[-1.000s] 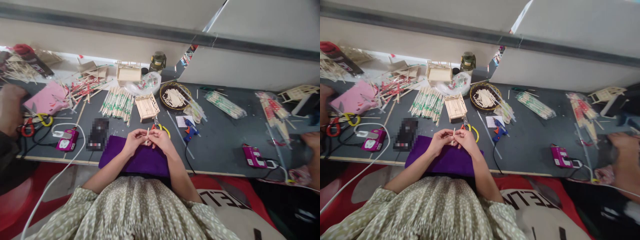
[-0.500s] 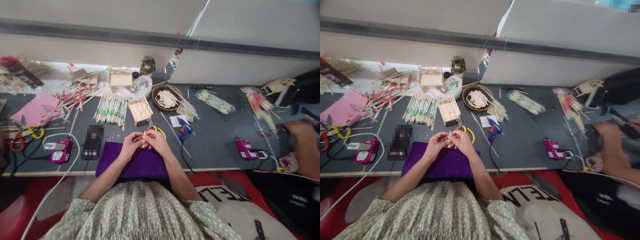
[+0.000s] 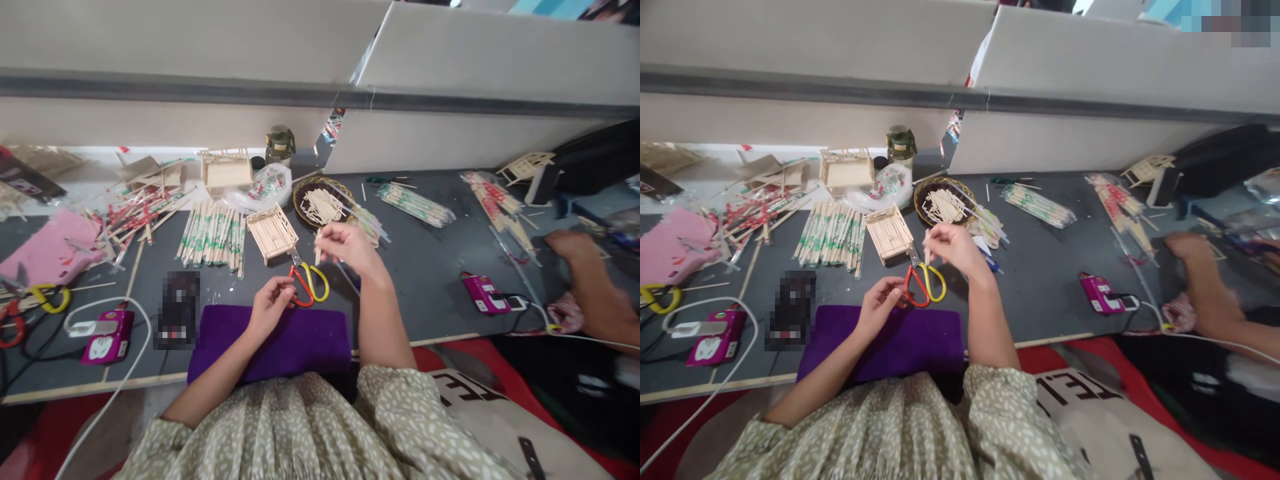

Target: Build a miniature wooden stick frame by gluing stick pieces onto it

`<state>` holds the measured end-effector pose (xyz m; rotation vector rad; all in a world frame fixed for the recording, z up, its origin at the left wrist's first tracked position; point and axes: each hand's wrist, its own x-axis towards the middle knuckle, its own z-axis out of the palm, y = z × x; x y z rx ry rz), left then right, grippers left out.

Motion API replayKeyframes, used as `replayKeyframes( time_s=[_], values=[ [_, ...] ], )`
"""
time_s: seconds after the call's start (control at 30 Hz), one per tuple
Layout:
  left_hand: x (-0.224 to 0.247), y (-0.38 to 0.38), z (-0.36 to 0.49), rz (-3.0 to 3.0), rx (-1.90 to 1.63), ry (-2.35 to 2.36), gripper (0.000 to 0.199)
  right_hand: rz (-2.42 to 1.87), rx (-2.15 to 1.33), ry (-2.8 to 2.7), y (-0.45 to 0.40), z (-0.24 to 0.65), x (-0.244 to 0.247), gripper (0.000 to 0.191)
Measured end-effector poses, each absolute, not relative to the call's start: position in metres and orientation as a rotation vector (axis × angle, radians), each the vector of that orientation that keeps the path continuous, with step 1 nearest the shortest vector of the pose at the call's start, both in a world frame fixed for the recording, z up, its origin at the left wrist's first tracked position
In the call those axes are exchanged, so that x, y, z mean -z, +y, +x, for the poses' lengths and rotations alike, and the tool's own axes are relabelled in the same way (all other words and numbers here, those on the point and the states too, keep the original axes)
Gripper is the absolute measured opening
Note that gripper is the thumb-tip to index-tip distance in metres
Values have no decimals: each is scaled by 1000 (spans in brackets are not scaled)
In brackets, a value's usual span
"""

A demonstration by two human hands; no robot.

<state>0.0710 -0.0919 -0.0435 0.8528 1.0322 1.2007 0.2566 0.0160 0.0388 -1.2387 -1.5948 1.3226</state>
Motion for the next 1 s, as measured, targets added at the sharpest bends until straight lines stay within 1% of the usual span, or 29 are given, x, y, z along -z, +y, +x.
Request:
replayKeyframes(
  time_s=[0.07,0.1,0.2,0.3,0.37,0.4,0.5,0.57,0.63,0.7,0.87,1.0],
  values=[
    [43,-89,76,829,-1259,959,53,-1099,-1562,-1820,1,244,-38,23],
    [43,-87,78,816,-1296,933,54,-1037,-1601,-1891,-6,237,-36,20],
    [44,-83,82,782,-1331,909,54,-1059,-1529,-1917,-22,224,-26,18],
    [45,-81,81,770,-1265,928,54,-1119,-1539,-1747,-17,231,-24,24],
    [46,-80,78,763,-1245,955,52,-1203,-1422,-1625,1,244,-27,26],
    [46,-80,77,760,-1242,968,51,-1264,-1294,-1570,15,253,-29,26],
    [47,-82,74,759,-1220,990,52,-1419,-856,-1469,69,276,-29,16],
    [47,-83,74,761,-1191,988,55,-1622,-695,-1565,108,285,-22,9],
    [48,-83,74,754,-1169,982,57,-1838,-651,-1731,140,286,-12,11],
    [50,-83,75,738,-1160,979,58,-1919,-735,-1858,159,281,-1,14],
    [52,-81,75,702,-1160,994,58,-1940,-743,-2004,168,269,19,18],
    [51,-81,76,706,-1121,1003,59,-1914,-644,-2056,166,271,23,30]
  ],
)
